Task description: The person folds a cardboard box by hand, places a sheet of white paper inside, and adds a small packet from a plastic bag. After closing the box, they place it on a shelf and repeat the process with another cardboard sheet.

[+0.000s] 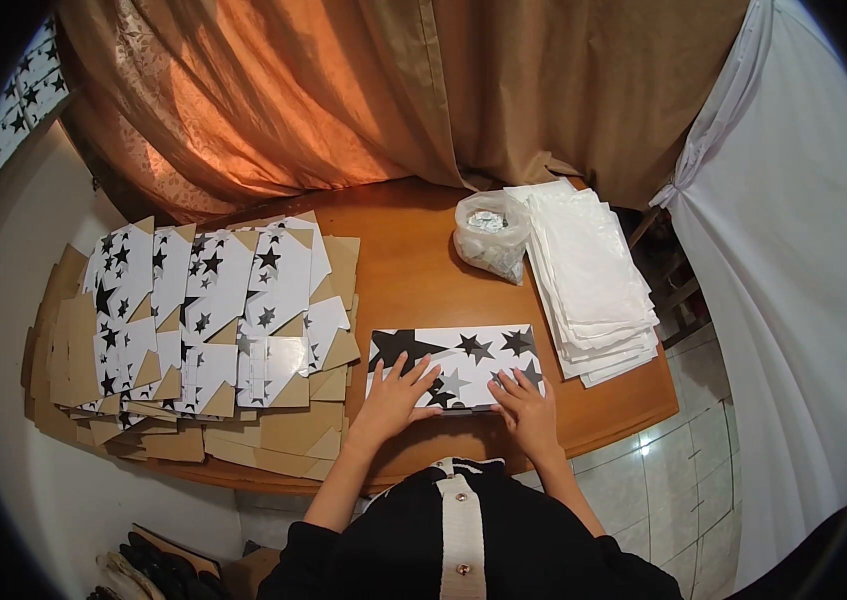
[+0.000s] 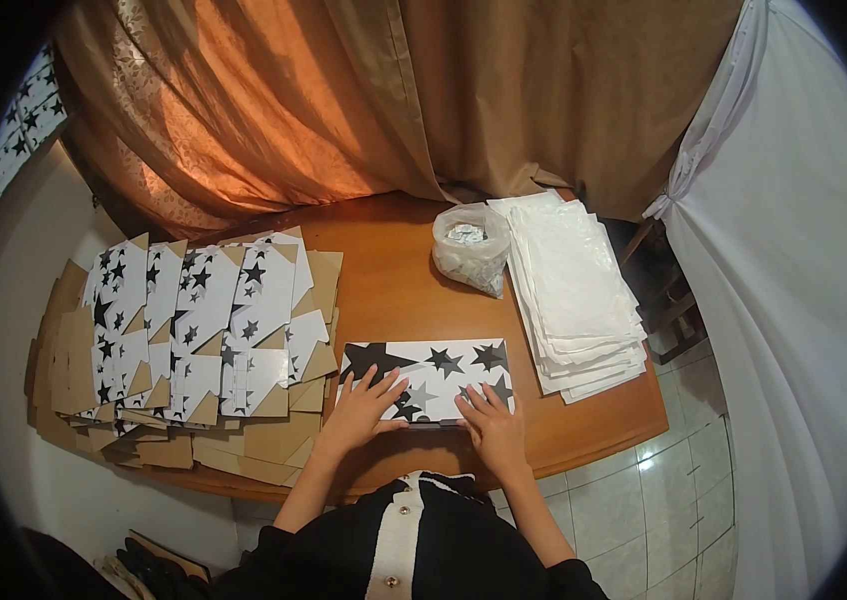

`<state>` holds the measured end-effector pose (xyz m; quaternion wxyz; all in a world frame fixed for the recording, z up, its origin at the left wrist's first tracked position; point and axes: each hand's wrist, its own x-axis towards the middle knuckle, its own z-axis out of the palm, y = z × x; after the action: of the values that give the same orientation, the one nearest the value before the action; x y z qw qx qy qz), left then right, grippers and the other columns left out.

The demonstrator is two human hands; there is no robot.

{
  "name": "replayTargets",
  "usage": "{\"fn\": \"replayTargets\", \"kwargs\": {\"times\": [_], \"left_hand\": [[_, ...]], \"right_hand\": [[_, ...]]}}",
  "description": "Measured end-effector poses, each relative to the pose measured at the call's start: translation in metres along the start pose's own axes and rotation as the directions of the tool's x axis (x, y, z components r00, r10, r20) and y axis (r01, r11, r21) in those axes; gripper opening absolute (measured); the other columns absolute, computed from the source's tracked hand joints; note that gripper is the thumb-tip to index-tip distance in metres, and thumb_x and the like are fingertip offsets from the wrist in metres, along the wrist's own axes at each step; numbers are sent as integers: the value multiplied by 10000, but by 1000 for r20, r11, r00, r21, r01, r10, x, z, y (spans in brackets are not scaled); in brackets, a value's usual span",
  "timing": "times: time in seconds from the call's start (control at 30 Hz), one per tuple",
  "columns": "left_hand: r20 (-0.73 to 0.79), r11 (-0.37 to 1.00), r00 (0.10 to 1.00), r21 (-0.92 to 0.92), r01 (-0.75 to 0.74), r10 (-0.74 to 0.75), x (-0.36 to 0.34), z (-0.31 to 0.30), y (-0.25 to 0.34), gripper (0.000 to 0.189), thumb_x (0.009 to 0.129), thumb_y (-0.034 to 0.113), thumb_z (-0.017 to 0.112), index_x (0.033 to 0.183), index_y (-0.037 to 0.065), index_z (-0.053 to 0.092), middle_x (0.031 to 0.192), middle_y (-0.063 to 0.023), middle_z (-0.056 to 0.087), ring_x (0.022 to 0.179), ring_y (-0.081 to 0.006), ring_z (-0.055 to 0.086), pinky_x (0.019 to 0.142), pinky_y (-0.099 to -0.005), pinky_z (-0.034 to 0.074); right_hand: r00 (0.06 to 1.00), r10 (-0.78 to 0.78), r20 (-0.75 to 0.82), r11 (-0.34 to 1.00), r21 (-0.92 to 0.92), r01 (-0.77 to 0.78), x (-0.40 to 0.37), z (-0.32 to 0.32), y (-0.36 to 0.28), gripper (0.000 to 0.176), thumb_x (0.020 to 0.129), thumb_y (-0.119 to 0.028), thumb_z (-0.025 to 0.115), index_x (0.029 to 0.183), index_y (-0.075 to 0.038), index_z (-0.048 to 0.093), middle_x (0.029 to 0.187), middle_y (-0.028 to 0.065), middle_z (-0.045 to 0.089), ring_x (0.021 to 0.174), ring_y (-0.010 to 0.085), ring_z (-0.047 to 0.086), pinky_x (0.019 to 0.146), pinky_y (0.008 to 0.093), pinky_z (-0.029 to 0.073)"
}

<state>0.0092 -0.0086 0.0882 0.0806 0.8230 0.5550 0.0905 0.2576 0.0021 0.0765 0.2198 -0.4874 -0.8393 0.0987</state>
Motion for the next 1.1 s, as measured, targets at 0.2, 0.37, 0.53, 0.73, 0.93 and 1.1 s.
{"fn": "replayTargets", "kwargs": {"times": [0.2,0.37,0.53,0.73,0.93,1.1], "left_hand": [[0,998,1000,-67,21,-21,-9,9,2,791,713,587,566,1344,167,341,1407,-73,305,1295,-368,232,1012,-591,155],[-25,1000,999,-12,21,-21,-11,19,17,847,685,605,584,1357,164,316,1410,-81,293,1302,-369,210,1010,-605,130],[-141,997,988,50,-54,60,-10,33,24,686,741,569,537,1317,226,391,1379,-11,358,1258,-269,334,985,-575,235],[-254,989,965,147,-26,63,-8,47,24,536,791,490,525,1262,241,463,1317,27,440,1199,-222,414,960,-509,319],[-312,982,944,182,-51,107,-6,52,17,525,771,477,550,1238,245,490,1289,37,469,1162,-206,453,940,-462,363],[-235,974,951,157,-165,200,21,42,-25,550,763,441,570,1265,249,453,1321,33,430,1243,-211,357,985,-590,186]], "right_hand": [[997,48,54,999,-26,-47,-6,1,-12,426,757,-245,642,1163,-162,541,1258,71,489,1220,270,394,982,576,193],[996,24,86,999,22,-26,-10,17,-17,529,736,-252,653,1228,-161,481,1320,95,416,1257,283,337,996,596,148],[999,-40,19,997,-62,41,-15,40,-13,552,724,-287,661,1238,-187,485,1328,61,420,1258,254,332,1008,512,153],[992,-52,-114,997,-68,44,-13,49,-10,438,768,-329,622,1181,-209,541,1265,0,490,1206,201,391,986,432,176],[989,-37,-141,996,-91,24,-13,52,-13,405,777,-316,611,1165,-211,554,1246,-13,506,1197,185,402,976,426,187],[999,-33,-6,988,-154,31,-8,36,-32,499,770,-260,608,1245,-188,474,1317,26,432,1232,218,365,968,466,215]]}}
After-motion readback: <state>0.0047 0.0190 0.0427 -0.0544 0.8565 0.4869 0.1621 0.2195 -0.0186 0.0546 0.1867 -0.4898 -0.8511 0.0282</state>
